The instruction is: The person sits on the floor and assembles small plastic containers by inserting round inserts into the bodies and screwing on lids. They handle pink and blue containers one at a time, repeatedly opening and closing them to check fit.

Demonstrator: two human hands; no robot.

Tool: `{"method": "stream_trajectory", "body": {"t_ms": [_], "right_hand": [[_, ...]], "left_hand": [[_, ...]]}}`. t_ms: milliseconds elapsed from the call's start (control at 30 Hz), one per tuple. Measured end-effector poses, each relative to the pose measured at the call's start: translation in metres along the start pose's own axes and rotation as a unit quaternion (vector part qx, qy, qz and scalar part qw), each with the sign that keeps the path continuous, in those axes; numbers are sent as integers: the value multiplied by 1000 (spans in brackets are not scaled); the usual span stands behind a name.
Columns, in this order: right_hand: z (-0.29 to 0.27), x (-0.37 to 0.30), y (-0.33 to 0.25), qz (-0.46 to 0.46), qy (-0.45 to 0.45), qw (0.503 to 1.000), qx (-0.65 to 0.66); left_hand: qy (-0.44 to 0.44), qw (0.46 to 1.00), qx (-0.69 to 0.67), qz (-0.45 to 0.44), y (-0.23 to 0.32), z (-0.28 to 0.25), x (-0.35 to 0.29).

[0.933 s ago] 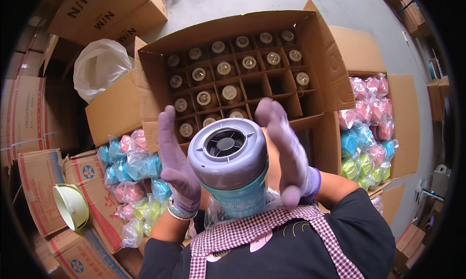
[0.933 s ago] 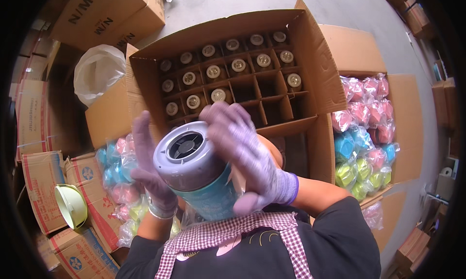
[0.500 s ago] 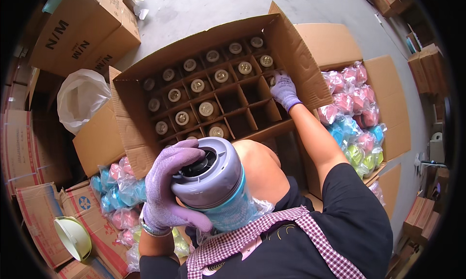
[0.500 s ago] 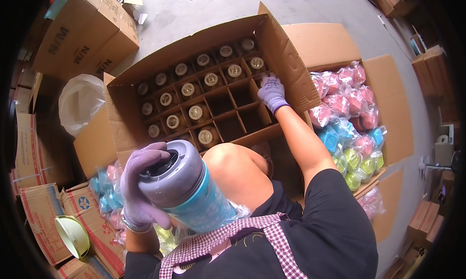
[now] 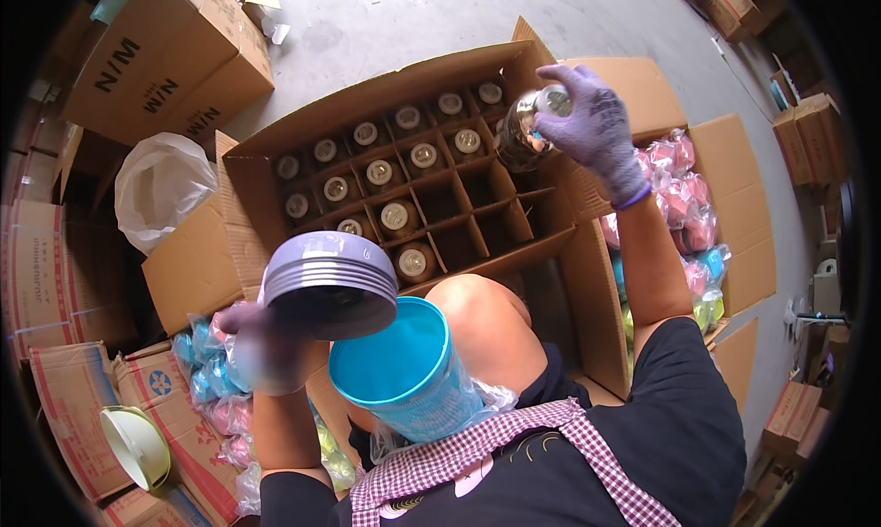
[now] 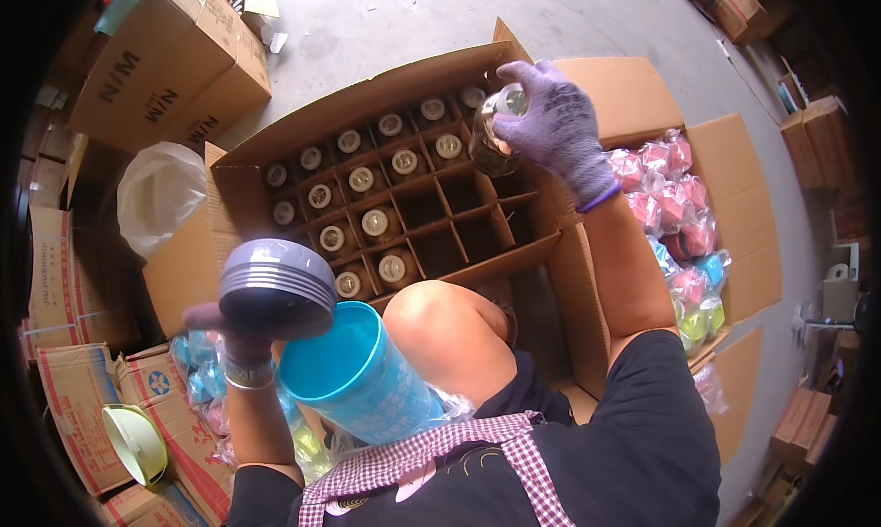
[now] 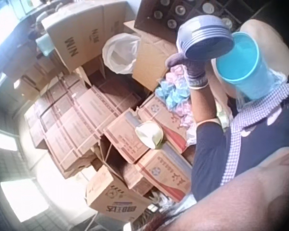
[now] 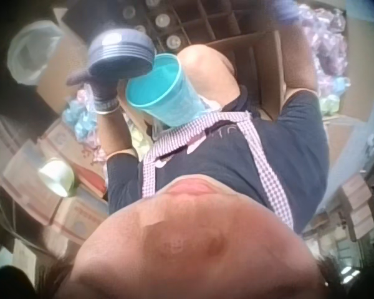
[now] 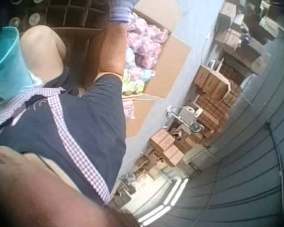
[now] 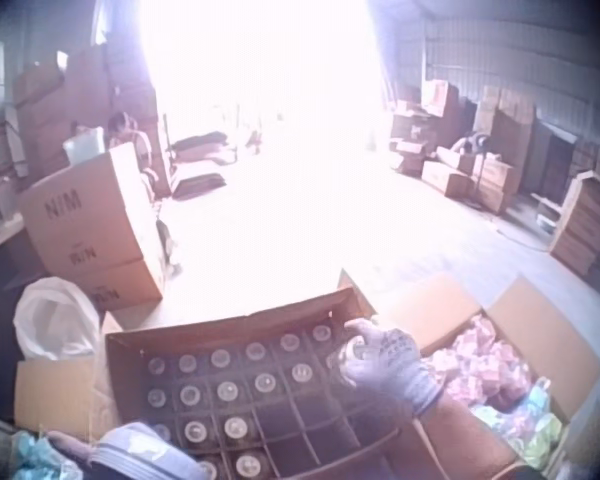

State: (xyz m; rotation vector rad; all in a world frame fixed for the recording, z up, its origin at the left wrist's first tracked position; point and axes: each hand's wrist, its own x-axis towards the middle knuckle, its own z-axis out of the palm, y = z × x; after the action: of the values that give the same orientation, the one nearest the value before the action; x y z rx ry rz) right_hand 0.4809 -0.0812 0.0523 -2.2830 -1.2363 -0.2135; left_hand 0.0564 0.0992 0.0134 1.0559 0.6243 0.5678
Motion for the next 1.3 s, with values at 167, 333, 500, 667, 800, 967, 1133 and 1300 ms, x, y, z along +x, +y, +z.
{"method": "stream_trajectory", "body": {"t_ms": [167,333,500,667,800,967,1133,1300], "right_hand": [[-64,2,-34,7,72,953,296],[-51,-20,-99,25,91,826,556],[-35,-66,-155,7,19,786,618],[-27,-105,-173,-75,-171,763,619],[-5,-141,-162,-148,-282,732,602],[-11,-162,-144,-81,-272,785,550],[-14,-126,-151,21,-234,767,597],[-11,-66,-177,-111,-459,688,551]], "left_hand": [[-153,971,168,75,53,69,-17],[-4,975,128,184,34,22,-24],[-85,928,-195,305,36,37,-21],[-199,863,-383,261,65,32,-40],[-217,876,-326,281,83,-3,-22],[-211,913,163,308,102,22,31],[-311,940,133,32,96,58,-2],[-195,971,51,125,42,42,-40]]}}
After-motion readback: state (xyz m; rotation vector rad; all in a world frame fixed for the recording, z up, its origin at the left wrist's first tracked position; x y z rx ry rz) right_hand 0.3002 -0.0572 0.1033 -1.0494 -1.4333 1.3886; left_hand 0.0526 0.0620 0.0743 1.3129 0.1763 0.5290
